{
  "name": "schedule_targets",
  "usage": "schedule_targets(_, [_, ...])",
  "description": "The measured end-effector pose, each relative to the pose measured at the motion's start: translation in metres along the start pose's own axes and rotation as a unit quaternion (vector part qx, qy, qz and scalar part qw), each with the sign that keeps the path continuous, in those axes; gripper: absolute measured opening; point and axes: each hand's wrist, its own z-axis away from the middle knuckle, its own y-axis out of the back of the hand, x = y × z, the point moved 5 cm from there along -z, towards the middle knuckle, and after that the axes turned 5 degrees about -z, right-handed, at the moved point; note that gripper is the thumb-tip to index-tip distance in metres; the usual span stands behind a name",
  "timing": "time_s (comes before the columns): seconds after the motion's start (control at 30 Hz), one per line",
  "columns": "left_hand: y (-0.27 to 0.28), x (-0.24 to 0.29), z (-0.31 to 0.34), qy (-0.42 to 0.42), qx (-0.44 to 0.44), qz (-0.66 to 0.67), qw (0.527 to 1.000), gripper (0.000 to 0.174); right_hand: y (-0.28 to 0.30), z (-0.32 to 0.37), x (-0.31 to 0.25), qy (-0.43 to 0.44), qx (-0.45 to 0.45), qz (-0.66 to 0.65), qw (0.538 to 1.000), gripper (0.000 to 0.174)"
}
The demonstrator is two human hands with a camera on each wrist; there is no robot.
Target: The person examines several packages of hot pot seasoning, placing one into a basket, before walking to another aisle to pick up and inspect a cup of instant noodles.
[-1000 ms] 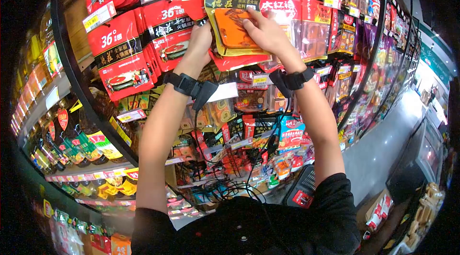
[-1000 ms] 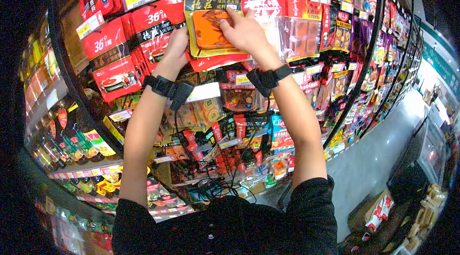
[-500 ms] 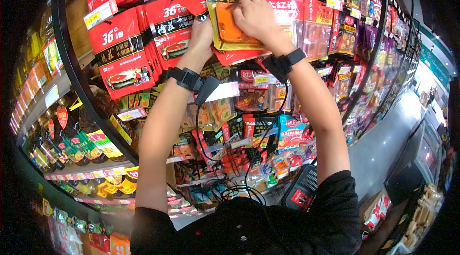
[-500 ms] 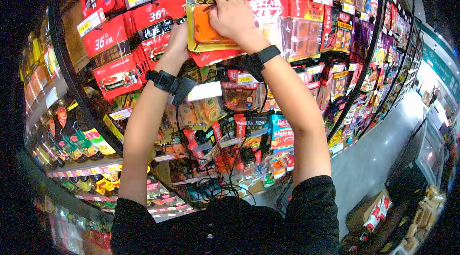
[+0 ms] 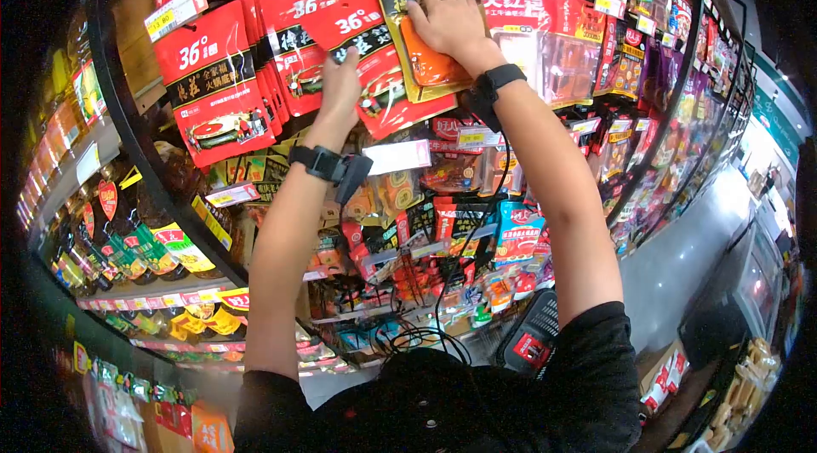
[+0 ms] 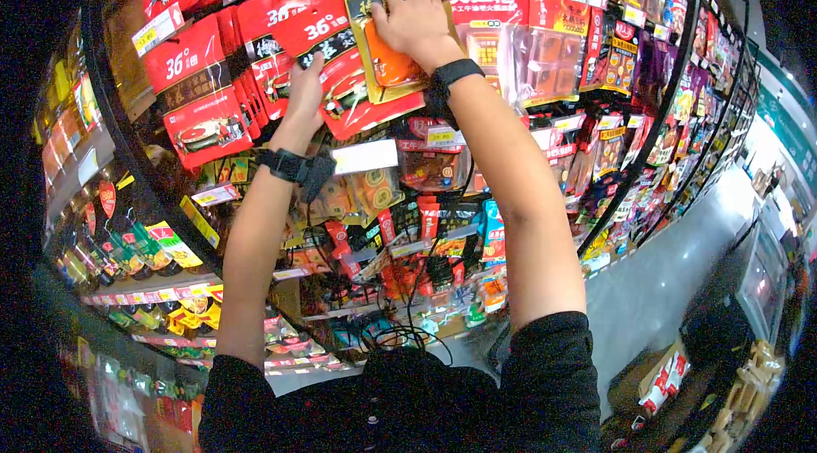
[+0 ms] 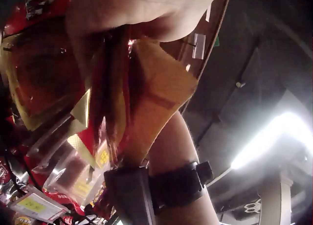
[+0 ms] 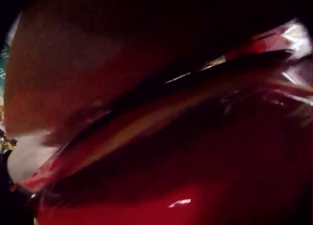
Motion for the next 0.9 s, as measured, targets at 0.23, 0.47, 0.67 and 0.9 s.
schedule_targets(0.23, [0.080,0.021,0.014,-0.075,-0.021,-0.060,0.995,0.034,-0.054,-0.005,0.010,-0.005,-0.037,-0.012,0.999,0.067])
schedule_targets(0.47, [0.106,0.069,0.032,-0.127,-0.010,-0.088,0.988,0.037,0.010,0.035,-0.068,-0.174,-0.118,-0.612,0.762,0.079])
schedule_targets(0.67, [0.086,0.084,0.063,-0.119,-0.046,-0.026,0.992,0.035,0.030,0.070,-0.115,-0.174,-0.153,-0.654,0.720,0.071])
schedule_targets(0.9, [0.073,0.090,0.074,0.098,-0.174,0.175,0.964,0.043,0.077,0.068,-0.123,-0.114,-0.023,-0.638,0.761,0.059])
